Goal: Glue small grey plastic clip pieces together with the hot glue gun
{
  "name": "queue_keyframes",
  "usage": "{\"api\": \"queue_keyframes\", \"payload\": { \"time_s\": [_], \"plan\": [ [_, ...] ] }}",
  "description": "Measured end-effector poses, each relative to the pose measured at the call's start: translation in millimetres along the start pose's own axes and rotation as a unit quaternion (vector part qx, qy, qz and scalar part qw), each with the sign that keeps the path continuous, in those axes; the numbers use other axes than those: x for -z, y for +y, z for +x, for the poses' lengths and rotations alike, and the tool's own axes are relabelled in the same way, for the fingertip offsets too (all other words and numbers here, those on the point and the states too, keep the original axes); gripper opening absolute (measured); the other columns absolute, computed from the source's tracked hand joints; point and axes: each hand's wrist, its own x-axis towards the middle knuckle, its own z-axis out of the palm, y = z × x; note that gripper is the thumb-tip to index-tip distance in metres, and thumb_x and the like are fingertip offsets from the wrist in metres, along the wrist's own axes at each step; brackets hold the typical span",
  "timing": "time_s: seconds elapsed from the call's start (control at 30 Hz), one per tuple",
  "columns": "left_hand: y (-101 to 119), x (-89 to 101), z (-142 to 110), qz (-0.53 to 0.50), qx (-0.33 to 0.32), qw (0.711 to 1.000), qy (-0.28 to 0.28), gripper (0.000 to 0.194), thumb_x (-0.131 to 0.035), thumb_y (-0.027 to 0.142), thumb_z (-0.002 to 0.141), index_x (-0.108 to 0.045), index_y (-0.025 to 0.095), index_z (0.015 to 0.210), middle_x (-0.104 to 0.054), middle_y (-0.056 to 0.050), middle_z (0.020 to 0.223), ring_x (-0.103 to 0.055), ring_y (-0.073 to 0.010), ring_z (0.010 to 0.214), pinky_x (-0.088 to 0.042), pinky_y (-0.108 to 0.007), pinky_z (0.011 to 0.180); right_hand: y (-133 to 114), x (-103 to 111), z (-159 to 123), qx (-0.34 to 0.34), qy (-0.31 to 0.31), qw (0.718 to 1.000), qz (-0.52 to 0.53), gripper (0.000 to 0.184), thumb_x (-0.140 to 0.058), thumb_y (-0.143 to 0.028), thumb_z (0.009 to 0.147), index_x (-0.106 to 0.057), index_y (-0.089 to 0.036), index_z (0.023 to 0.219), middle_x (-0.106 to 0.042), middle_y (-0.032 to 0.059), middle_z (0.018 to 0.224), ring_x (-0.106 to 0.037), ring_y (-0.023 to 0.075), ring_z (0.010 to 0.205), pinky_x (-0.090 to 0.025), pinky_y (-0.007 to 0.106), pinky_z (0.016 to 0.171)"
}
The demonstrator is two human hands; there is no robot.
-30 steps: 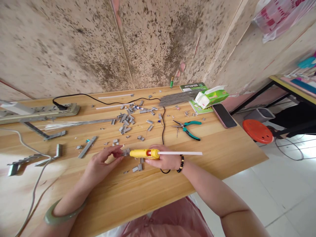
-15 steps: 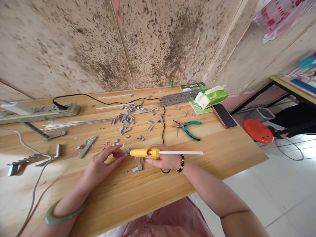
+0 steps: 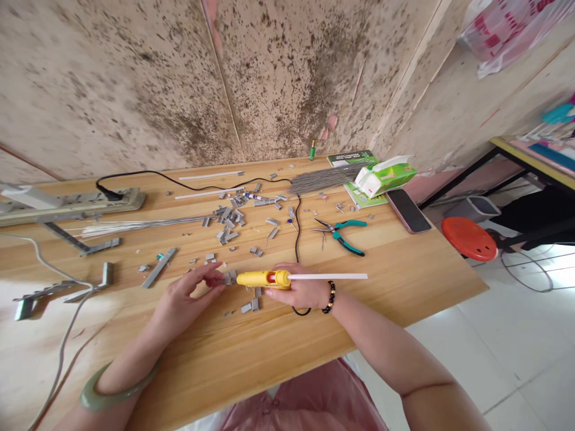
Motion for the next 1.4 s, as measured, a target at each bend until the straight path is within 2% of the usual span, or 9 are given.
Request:
{"api": "queue_keyframes", "payload": {
  "time_s": [0.23,0.4,0.77,0.97,1.4],
  "plan": [
    [-0.1,0.7,0.7,-0.008,0.013,1.0,-0.005,0.037,-0.059,0.031,0.084,-0.055,0.021,0.119,-0.072,-0.003,0.084,-0.069,-0.0165,0.074,-0.056,-0.031,0.073,2.1,-1.4,0.0,0.004,0.0,1.0,0.001,0.019,-0.054,-0.033,0.087,-0.054,-0.02,0.073,-0.058,0.0012,0.076,-0.054,0.0158,0.073,-0.046,0.027,0.074],
    [-2.2,-0.1,0.8,-0.007,-0.002,1.0,0.004,0.038,-0.061,0.03,0.083,-0.055,0.021,0.12,-0.072,-0.002,0.084,-0.069,-0.0162,0.073,-0.056,-0.03,0.074,-0.2,-0.2,0.8,0.004,0.01,1.0,0.014,0.02,-0.054,-0.032,0.087,-0.052,-0.02,0.071,-0.056,0.001,0.075,-0.053,0.0152,0.071,-0.046,0.027,0.073],
    [-6.3,-2.0,-0.9,-0.011,0.003,1.0,0.008,0.043,-0.059,0.028,0.084,-0.05,0.022,0.125,-0.07,-0.001,0.084,-0.068,-0.0147,0.073,-0.056,-0.028,0.072,0.1,-1.0,0.5,0.018,-0.02,1.0,0.009,0.019,-0.053,-0.031,0.088,-0.051,-0.02,0.072,-0.054,0.0002,0.072,-0.052,0.015,0.071,-0.045,0.027,0.072],
    [-4.3,-1.4,-0.3,-0.022,-0.002,1.0,-0.001,0.042,-0.059,0.026,0.084,-0.049,0.022,0.125,-0.069,-0.001,0.084,-0.065,-0.0127,0.068,-0.055,-0.027,0.07,0.4,-1.2,0.5,0.012,-0.02,1.0,0.014,0.017,-0.054,-0.03,0.087,-0.052,-0.02,0.074,-0.055,0.0002,0.074,-0.053,0.0149,0.072,-0.045,0.027,0.073],
    [-6.8,-2.9,-1.7,-0.019,0.015,1.0,0.004,0.044,-0.06,0.029,0.085,-0.049,0.022,0.127,-0.07,-0.002,0.085,-0.067,-0.0147,0.075,-0.055,-0.028,0.073,-1.0,-0.7,-0.3,-0.005,-0.025,0.999,0.025,0.016,-0.055,-0.029,0.087,-0.054,-0.019,0.074,-0.055,0.0002,0.075,-0.053,0.014,0.071,-0.045,0.025,0.069]
  ]
}}
